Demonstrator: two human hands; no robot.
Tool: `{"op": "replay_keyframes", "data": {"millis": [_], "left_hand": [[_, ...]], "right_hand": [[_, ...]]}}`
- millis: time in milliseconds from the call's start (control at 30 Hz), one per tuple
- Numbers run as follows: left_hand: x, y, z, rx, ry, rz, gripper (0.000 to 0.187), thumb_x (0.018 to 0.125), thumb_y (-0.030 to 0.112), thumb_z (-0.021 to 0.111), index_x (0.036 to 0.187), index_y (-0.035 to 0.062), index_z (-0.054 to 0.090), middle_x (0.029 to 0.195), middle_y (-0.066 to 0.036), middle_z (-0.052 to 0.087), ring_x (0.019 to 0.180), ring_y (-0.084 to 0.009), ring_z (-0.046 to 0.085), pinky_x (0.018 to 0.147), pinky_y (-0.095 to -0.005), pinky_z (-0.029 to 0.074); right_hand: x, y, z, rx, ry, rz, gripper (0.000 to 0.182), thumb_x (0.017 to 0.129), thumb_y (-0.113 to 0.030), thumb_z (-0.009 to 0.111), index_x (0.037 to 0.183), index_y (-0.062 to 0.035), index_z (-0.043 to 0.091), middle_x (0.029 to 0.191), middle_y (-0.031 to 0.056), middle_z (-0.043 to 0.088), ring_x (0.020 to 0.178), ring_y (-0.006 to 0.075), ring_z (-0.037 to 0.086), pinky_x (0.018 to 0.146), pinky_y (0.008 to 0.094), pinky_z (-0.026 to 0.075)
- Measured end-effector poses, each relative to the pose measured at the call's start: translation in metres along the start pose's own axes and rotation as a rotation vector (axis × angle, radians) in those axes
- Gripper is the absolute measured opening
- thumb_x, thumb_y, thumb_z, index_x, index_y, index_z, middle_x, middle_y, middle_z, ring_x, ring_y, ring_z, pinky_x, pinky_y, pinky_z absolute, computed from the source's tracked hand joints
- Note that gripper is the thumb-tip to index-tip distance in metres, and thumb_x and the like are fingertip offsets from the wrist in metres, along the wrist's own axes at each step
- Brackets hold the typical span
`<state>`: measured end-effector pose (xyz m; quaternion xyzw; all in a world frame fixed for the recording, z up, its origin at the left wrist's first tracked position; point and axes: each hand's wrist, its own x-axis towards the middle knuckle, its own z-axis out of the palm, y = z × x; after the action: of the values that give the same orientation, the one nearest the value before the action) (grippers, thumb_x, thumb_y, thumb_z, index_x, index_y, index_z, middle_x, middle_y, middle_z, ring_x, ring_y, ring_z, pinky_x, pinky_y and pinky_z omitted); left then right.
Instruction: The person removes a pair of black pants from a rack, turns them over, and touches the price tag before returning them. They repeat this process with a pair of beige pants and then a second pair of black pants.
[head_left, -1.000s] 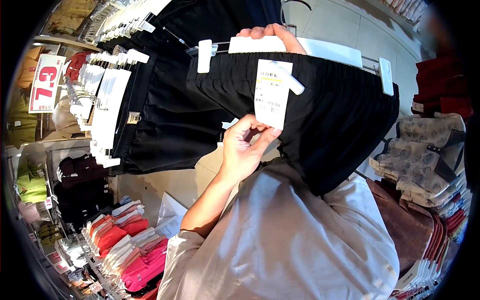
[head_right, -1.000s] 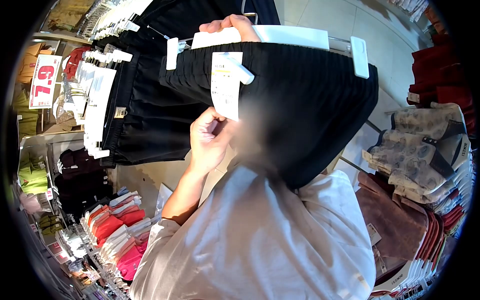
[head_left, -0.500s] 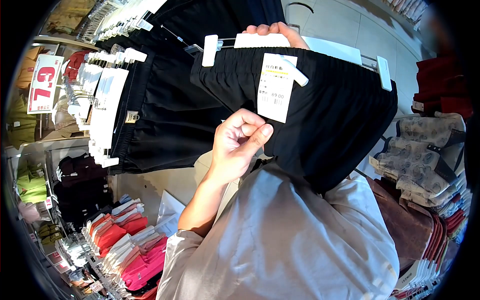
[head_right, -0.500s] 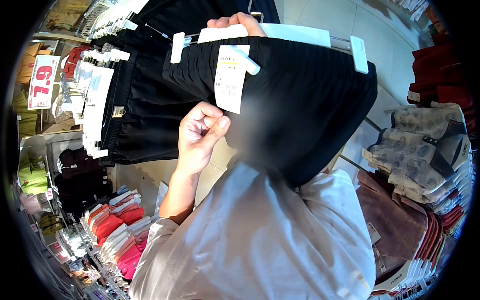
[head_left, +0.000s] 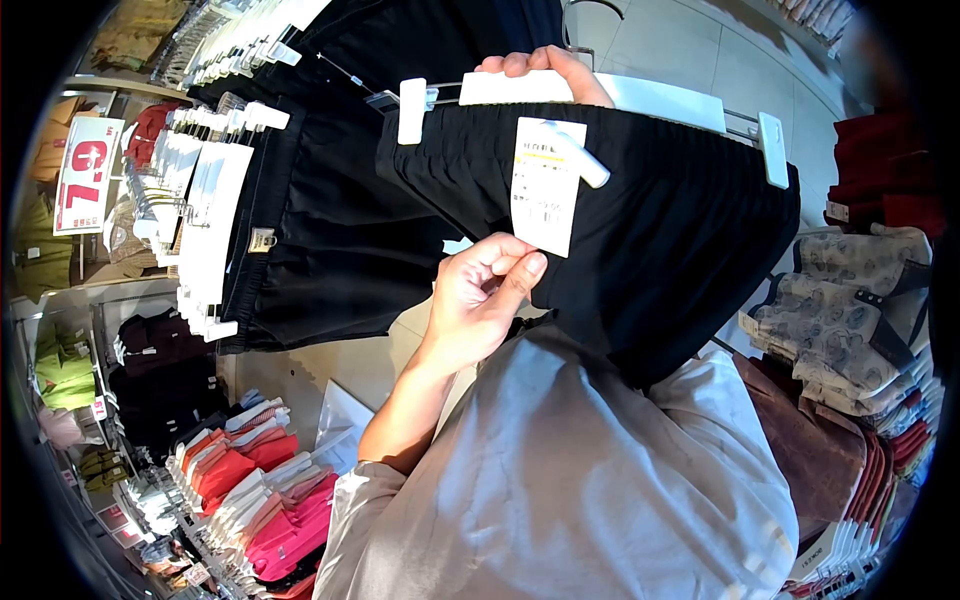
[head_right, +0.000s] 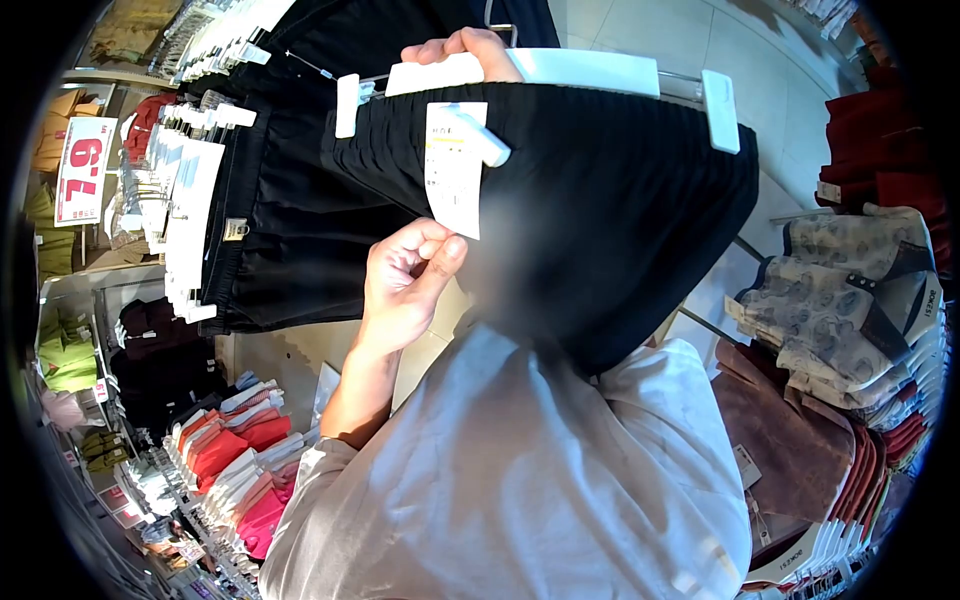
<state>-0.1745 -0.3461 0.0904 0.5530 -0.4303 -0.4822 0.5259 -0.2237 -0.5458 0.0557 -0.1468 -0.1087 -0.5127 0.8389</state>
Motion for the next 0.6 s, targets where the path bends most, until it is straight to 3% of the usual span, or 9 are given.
{"op": "replay_keyframes", "data": {"millis": [67, 100, 133, 233, 300, 333, 433, 533, 600], "left_hand": [[0.001, -0.002, -0.001, 0.08, 0.013, 0.005, 0.007, 0.101, 0.006, 0.067, 0.1, -0.0014, 0.067, 0.075, 0.003, 0.067, 0.069, -0.0003, 0.054, 0.065, -0.0195, 0.044], [0.001, -0.002, -0.002, 0.161, 0.029, 0.01, 0.007, 0.101, 0.005, 0.066, 0.099, -0.0011, 0.068, 0.076, 0.003, 0.067, 0.069, -0.0003, 0.054, 0.067, -0.0193, 0.046], [0.001, -0.004, -0.001, 0.159, 0.024, 0.01, 0.007, 0.101, 0.005, 0.066, 0.099, -0.0011, 0.068, 0.076, 0.003, 0.067, 0.069, -0.0003, 0.054, 0.067, -0.0193, 0.046], [-0.001, -0.007, 0.002, 0.121, -0.003, 0.045, 0.009, 0.101, 0.004, 0.066, 0.109, -0.0011, 0.066, 0.089, 0.003, 0.064, 0.08, -0.0019, 0.053, 0.073, -0.0191, 0.043], [-0.001, -0.01, 0.009, 0.071, 0.082, 0.048, 0.016, 0.097, 0.003, 0.07, 0.111, 0.0005, 0.061, 0.097, -0.002, 0.064, 0.085, -0.0073, 0.059, 0.087, -0.0261, 0.052], [-0.002, -0.015, 0.012, 0.073, 0.081, 0.05, 0.016, 0.097, 0.003, 0.07, 0.111, 0.0005, 0.061, 0.097, -0.002, 0.064, 0.085, -0.0073, 0.059, 0.087, -0.0261, 0.052], [-0.01, -0.027, 0.023, 0.17, 0.161, 0.186, 0.03, 0.09, 0.005, 0.079, 0.104, 0.0056, 0.053, 0.096, -0.002, 0.052, 0.091, -0.0121, 0.058, 0.088, -0.03, 0.053], [-0.019, -0.039, 0.026, 0.299, -0.094, 0.089, 0.037, 0.085, 0.017, 0.085, 0.106, 0.0031, 0.057, 0.108, -0.009, 0.061, 0.096, -0.017, 0.063, 0.087, -0.0316, 0.053], [-0.021, -0.037, 0.033, 0.542, -0.244, 0.107, 0.046, 0.086, 0.027, 0.084, 0.114, -0.0003, 0.06, 0.115, -0.015, 0.064, 0.103, -0.0274, 0.066, 0.091, -0.0367, 0.054]], "right_hand": [[-0.003, 0.01, 0.004, -0.207, 0.042, -0.254, 0.018, 0.102, -0.024, 0.054, 0.095, -0.0092, 0.062, 0.086, 0.0142, 0.071, 0.093, 0.0311, 0.071, 0.096, 0.0434, 0.053], [-0.001, 0.003, 0.014, -0.206, 0.106, -0.182, 0.015, 0.101, -0.02, 0.051, 0.093, -0.0097, 0.058, 0.084, 0.0159, 0.07, 0.091, 0.0311, 0.07, 0.095, 0.0453, 0.053], [0.0, 0.003, 0.02, -0.263, 0.075, -0.237, 0.014, 0.1, -0.017, 0.052, 0.088, -0.0093, 0.055, 0.082, 0.0163, 0.07, 0.09, 0.0298, 0.07, 0.096, 0.0462, 0.053], [0.002, -0.006, 0.015, -0.245, -0.036, -0.153, 0.016, 0.1, -0.019, 0.055, 0.09, -0.0082, 0.06, 0.091, 0.0143, 0.07, 0.102, 0.0316, 0.068, 0.104, 0.0442, 0.049], [0.007, -0.008, 0.016, -0.351, 0.013, -0.168, 0.015, 0.1, -0.018, 0.056, 0.089, -0.0087, 0.06, 0.088, 0.0142, 0.07, 0.101, 0.032, 0.069, 0.103, 0.0457, 0.051], [0.009, -0.01, 0.018, -0.351, 0.011, -0.17, 0.015, 0.1, -0.018, 0.056, 0.089, -0.0087, 0.06, 0.088, 0.0142, 0.07, 0.101, 0.032, 0.069, 0.103, 0.0457, 0.051], [0.023, -0.029, 0.01, -0.577, 0.147, -0.3, 0.014, 0.099, -0.021, 0.059, 0.089, -0.0101, 0.058, 0.086, 0.0127, 0.07, 0.103, 0.0329, 0.07, 0.101, 0.0457, 0.053], [0.044, -0.035, -0.004, -0.4, 0.143, -0.334, 0.014, 0.097, -0.021, 0.06, 0.09, -0.0107, 0.053, 0.082, 0.012, 0.067, 0.096, 0.0297, 0.069, 0.097, 0.0447, 0.055], [0.055, -0.039, -0.006, -0.355, 0.132, -0.321, 0.014, 0.097, -0.021, 0.06, 0.09, -0.0107, 0.053, 0.082, 0.012, 0.067, 0.095, 0.0295, 0.069, 0.097, 0.0446, 0.055]]}}
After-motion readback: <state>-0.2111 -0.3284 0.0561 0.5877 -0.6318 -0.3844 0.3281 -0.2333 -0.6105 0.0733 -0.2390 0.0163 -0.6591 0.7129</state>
